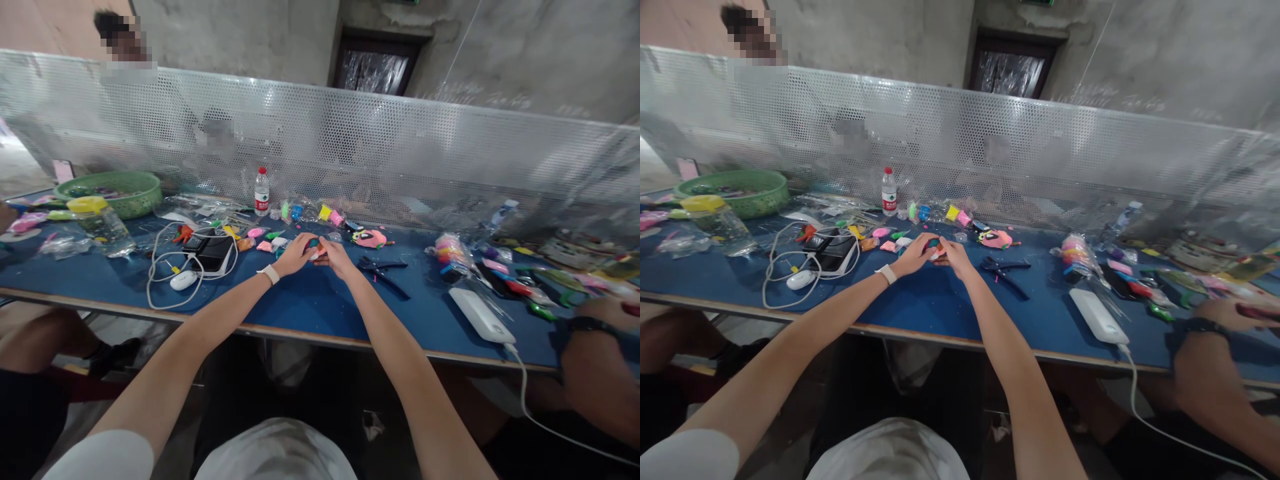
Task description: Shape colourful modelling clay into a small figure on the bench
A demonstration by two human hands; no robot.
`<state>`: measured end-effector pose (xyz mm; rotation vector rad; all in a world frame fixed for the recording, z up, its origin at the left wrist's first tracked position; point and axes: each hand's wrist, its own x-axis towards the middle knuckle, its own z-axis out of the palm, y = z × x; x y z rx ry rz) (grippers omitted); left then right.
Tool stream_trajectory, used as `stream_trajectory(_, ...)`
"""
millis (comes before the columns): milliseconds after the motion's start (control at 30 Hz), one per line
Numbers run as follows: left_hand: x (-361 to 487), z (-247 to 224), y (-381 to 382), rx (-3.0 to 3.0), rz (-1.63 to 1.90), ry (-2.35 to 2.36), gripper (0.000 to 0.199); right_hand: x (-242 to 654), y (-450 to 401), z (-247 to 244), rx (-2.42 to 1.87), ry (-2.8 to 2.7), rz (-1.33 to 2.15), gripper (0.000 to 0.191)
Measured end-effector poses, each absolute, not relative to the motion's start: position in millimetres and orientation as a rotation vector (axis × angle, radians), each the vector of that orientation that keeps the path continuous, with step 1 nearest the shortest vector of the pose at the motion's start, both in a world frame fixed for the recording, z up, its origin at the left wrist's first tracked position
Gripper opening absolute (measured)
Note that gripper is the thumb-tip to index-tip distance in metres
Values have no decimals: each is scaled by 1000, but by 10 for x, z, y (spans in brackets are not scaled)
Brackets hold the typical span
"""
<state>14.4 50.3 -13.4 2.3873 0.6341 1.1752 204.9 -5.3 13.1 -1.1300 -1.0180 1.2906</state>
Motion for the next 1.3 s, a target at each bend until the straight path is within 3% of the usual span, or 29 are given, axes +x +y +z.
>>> stream_trajectory(133,150,-118,463,2460,1142,611,39,2039,-73,156,-1122,-962,1317,43)
stream_trajectory(467,149,-136,478,2485,1161,617,38,1967,-124,235,-1060,-823,1466,35)
stream_trajectory(633,136,-162,507,2474,1152,601,44,1941,-100,196,-1036,-798,1452,42)
stream_trajectory(933,167,-151,474,2528,1176,575,43,1938,-92,223,-1009,-740,1485,23)
stream_trajectory(1300,172,-81,391,2565,1154,545,41,1954,-101,258,-906,-802,1575,39)
